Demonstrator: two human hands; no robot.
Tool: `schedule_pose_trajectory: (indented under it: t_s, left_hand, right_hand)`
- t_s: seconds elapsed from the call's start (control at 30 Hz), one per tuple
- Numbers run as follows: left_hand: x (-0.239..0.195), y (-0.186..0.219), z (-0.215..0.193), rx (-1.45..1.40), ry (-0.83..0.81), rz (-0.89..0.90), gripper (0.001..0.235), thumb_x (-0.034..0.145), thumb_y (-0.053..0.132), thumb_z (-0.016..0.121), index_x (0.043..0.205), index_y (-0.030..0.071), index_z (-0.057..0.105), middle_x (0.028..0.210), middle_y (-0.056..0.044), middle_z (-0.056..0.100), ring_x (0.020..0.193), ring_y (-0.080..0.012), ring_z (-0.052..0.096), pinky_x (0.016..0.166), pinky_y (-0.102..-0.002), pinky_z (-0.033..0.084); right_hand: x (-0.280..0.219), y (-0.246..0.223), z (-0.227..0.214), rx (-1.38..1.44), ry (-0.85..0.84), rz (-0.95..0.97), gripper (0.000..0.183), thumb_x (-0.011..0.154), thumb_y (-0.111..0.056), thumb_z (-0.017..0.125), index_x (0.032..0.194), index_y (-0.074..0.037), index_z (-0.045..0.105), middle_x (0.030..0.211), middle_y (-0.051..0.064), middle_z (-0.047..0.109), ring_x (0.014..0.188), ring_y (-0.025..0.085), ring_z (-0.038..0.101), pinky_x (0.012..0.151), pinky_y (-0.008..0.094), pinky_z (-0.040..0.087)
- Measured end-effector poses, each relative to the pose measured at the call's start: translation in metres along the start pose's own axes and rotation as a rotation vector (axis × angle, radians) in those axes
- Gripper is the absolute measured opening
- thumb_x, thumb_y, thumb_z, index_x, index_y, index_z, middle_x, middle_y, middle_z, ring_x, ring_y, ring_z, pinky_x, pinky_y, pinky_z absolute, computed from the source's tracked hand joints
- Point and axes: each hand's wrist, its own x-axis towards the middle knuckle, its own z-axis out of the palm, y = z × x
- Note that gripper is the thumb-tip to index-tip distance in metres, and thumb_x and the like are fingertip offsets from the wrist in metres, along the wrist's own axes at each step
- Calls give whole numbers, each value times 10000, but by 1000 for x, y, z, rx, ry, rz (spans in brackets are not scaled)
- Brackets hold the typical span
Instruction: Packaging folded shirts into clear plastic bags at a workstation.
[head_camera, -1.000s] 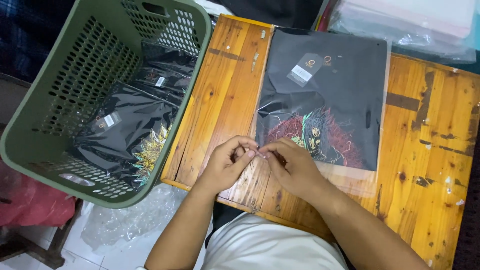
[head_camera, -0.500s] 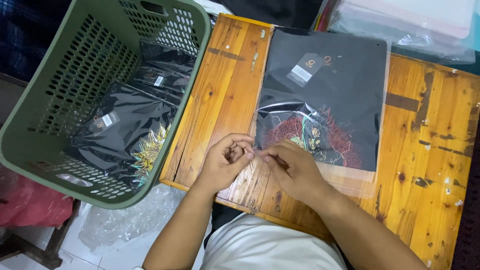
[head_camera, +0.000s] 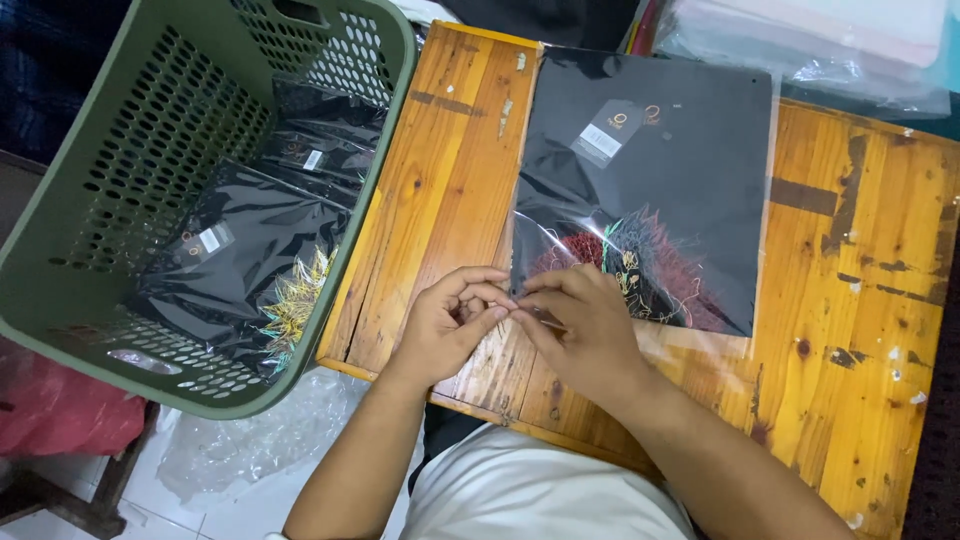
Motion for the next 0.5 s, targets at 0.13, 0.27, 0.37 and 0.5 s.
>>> schedule_pose_trajectory:
  t_s: [0.13, 0.27, 0.37, 0.5]
  left_hand:
    - [0, 0, 2, 56, 1, 9, 328, 850, -24, 759, 1166, 59, 732, 684, -40, 708, 503, -38, 425, 502, -186, 395]
    - [-1, -3, 2, 79, 12, 21, 347, 832, -34, 765, 1163, 65, 734, 729, -53, 741, 498, -56, 433, 501, -203, 414]
    - [-1, 0, 4, 132, 10, 23, 327, 832, -31, 760, 1142, 72, 741, 690, -38, 724, 491, -59, 434, 499, -209, 419]
    - [-3, 7, 8, 191, 4, 30, 333, 832, -32, 752, 1148, 74, 742, 730, -51, 753, 507, -94, 468, 525, -242, 448]
  right_hand:
    - [0, 1, 0, 49, -33, 70, 36, 883, -197, 744, 860, -175, 760, 993, -26, 746, 907, 258, 671, 760, 378, 442]
    - [-1, 5, 0, -51, -110, 42, 78, 902, -262, 687, 888, -206, 740, 1026, -61, 744, 977, 229, 664, 814, 376, 399]
    - [-3, 4, 0, -113, -108, 28, 112, 903, -303, 703, 881, -199, 736, 1024, -45, 743, 978, 239, 649, 807, 407, 384]
    - [-3, 2, 5, -152, -99, 48, 133, 921, -278, 680, 855, -171, 726, 1003, -33, 747, 973, 241, 648, 798, 408, 369]
